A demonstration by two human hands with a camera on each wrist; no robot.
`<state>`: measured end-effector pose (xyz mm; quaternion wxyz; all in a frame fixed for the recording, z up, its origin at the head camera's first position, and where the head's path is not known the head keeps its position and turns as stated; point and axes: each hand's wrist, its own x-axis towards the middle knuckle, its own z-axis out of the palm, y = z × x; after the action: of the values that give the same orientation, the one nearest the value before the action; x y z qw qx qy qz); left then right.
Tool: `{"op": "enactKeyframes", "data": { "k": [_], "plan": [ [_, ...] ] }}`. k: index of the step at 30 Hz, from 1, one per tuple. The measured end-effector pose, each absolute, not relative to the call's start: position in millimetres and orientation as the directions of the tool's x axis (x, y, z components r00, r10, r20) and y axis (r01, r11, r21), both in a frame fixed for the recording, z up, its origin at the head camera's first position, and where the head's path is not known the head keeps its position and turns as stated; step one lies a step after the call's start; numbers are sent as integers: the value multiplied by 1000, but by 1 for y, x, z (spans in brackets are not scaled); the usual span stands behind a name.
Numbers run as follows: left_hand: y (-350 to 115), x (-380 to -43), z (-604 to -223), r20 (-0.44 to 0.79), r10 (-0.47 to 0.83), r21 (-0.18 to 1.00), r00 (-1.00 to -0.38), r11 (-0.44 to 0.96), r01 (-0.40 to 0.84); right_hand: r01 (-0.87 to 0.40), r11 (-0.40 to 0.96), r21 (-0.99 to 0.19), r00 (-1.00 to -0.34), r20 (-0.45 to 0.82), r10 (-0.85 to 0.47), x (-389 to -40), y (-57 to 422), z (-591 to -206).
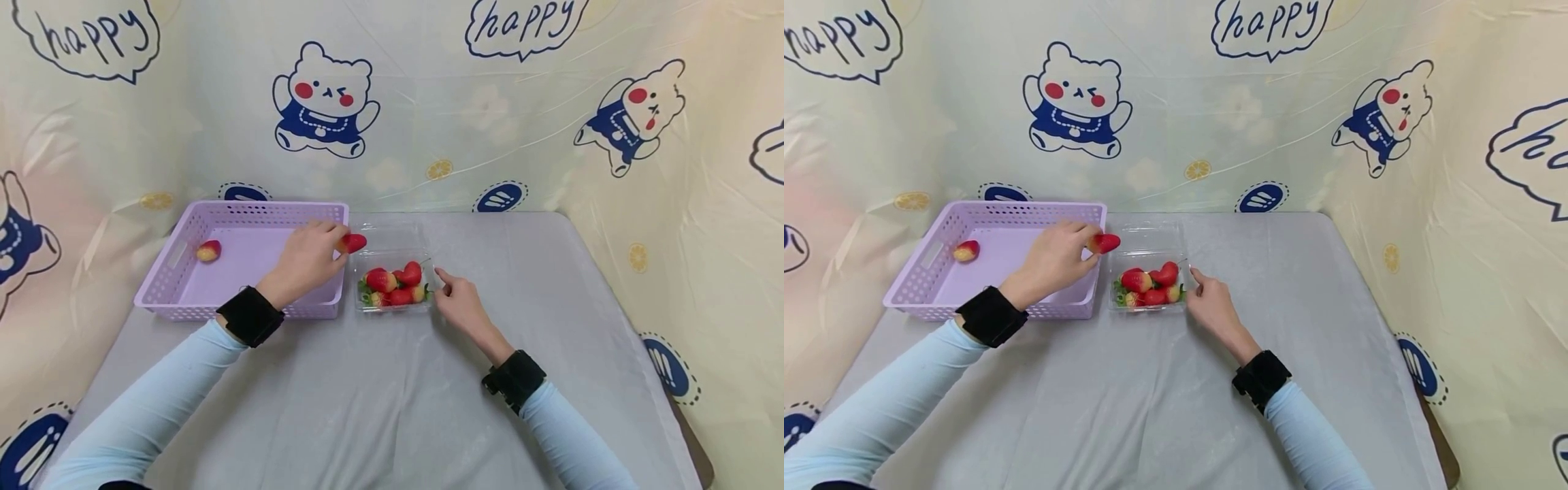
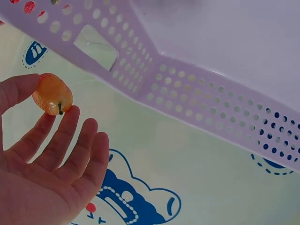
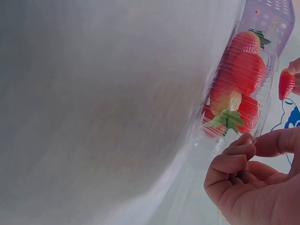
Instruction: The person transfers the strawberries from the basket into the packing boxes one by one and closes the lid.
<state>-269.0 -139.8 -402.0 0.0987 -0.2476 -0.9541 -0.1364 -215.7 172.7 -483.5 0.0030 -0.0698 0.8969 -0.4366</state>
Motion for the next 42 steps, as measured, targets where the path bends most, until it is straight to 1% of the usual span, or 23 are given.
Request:
{"op": "enactKeyframes", "data": {
  "k": [9, 19, 25, 30, 37, 42],
  "plan": [
    [-127, -266, -408, 236, 477, 212, -846, 825, 524, -124, 601, -789, -990, 59, -127, -215, 172, -482],
    [-114, -263, -414, 282, 527, 202, -802, 785, 586, -128, 590, -797, -989, 61, -132, -214, 173, -480],
    [-105, -261, -419, 301, 533, 217, -790, 769, 601, -129, 602, -788, -989, 61, -131, -215, 174, -481],
    [-96, -261, -421, 284, 543, 209, -790, 769, 604, -125, 593, -795, -990, 58, -131, -215, 174, -482],
    [-86, -260, -427, 227, 552, 208, -803, 778, 593, -130, 586, -800, -989, 63, -133, -215, 174, -481],
    [-83, -259, -432, 216, 561, 202, -799, 775, 599, -132, 583, -801, -989, 64, -136, -215, 174, -482]
  ]
}}
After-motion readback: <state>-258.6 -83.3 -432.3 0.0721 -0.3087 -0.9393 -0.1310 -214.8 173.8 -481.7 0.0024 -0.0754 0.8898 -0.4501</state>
